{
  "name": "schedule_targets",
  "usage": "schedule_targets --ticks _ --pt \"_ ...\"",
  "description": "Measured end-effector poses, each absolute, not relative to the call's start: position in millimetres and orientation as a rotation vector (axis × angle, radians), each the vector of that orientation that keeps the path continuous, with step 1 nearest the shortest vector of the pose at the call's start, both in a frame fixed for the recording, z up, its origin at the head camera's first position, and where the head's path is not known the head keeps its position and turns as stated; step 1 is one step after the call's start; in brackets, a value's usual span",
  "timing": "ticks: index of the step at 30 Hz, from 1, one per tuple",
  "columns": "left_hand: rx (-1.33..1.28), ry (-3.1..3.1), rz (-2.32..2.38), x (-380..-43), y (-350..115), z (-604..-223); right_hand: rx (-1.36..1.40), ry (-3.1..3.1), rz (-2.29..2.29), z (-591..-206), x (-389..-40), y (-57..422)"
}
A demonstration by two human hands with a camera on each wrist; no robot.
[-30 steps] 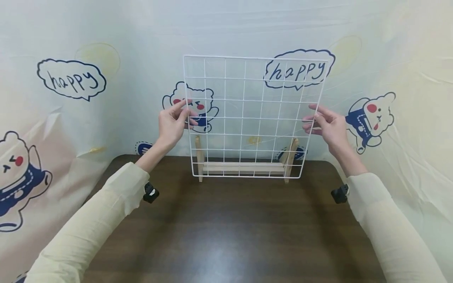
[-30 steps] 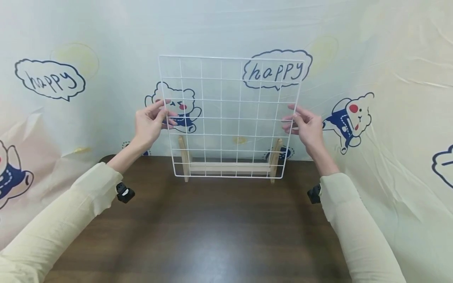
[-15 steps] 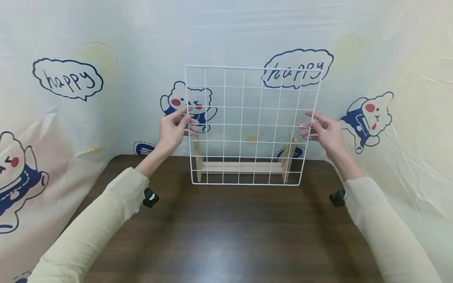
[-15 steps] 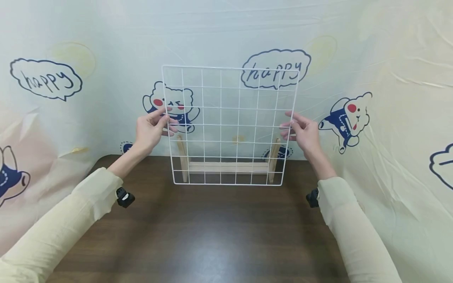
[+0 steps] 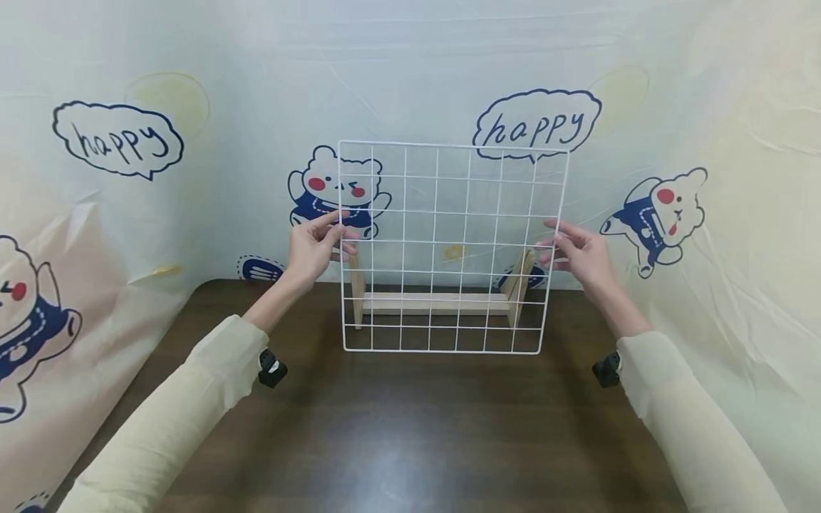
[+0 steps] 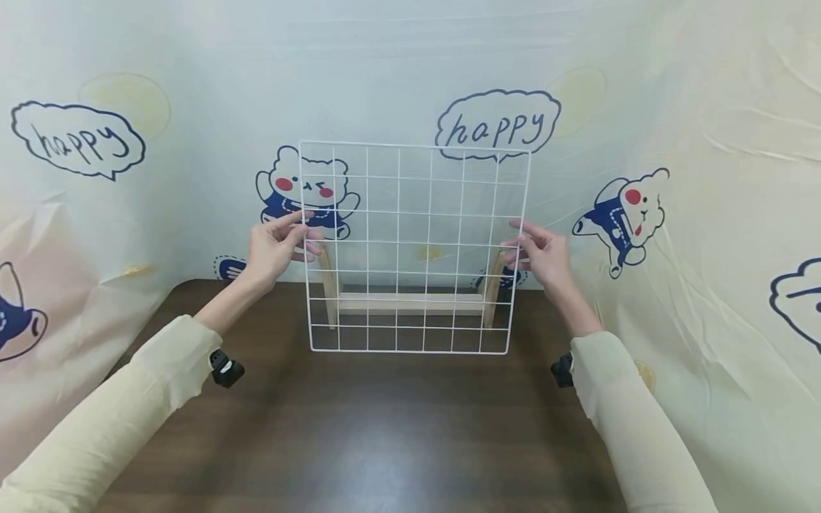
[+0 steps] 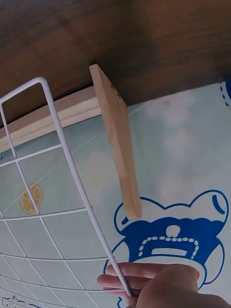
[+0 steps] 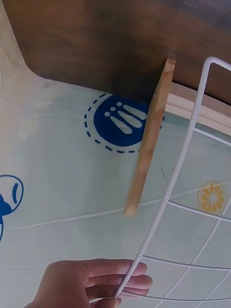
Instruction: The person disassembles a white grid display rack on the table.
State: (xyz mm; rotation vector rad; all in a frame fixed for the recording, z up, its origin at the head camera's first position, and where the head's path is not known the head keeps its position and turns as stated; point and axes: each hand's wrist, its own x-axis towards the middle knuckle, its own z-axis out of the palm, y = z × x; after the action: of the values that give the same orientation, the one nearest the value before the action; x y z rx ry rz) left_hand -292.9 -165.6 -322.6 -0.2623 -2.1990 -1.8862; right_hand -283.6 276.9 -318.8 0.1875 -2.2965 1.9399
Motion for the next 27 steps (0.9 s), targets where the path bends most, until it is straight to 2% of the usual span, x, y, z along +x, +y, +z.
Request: schedule_targets --ticks 9,27 --pt "-0.263 -2.229 -1.92 -290 -165 -335 0.25 -2.238 2.108 -331 -278 281" --pt "-0.335 -2.252 -1.937 -284 -166 -367 0.219 -2.32 2.116 -356 -270 283"
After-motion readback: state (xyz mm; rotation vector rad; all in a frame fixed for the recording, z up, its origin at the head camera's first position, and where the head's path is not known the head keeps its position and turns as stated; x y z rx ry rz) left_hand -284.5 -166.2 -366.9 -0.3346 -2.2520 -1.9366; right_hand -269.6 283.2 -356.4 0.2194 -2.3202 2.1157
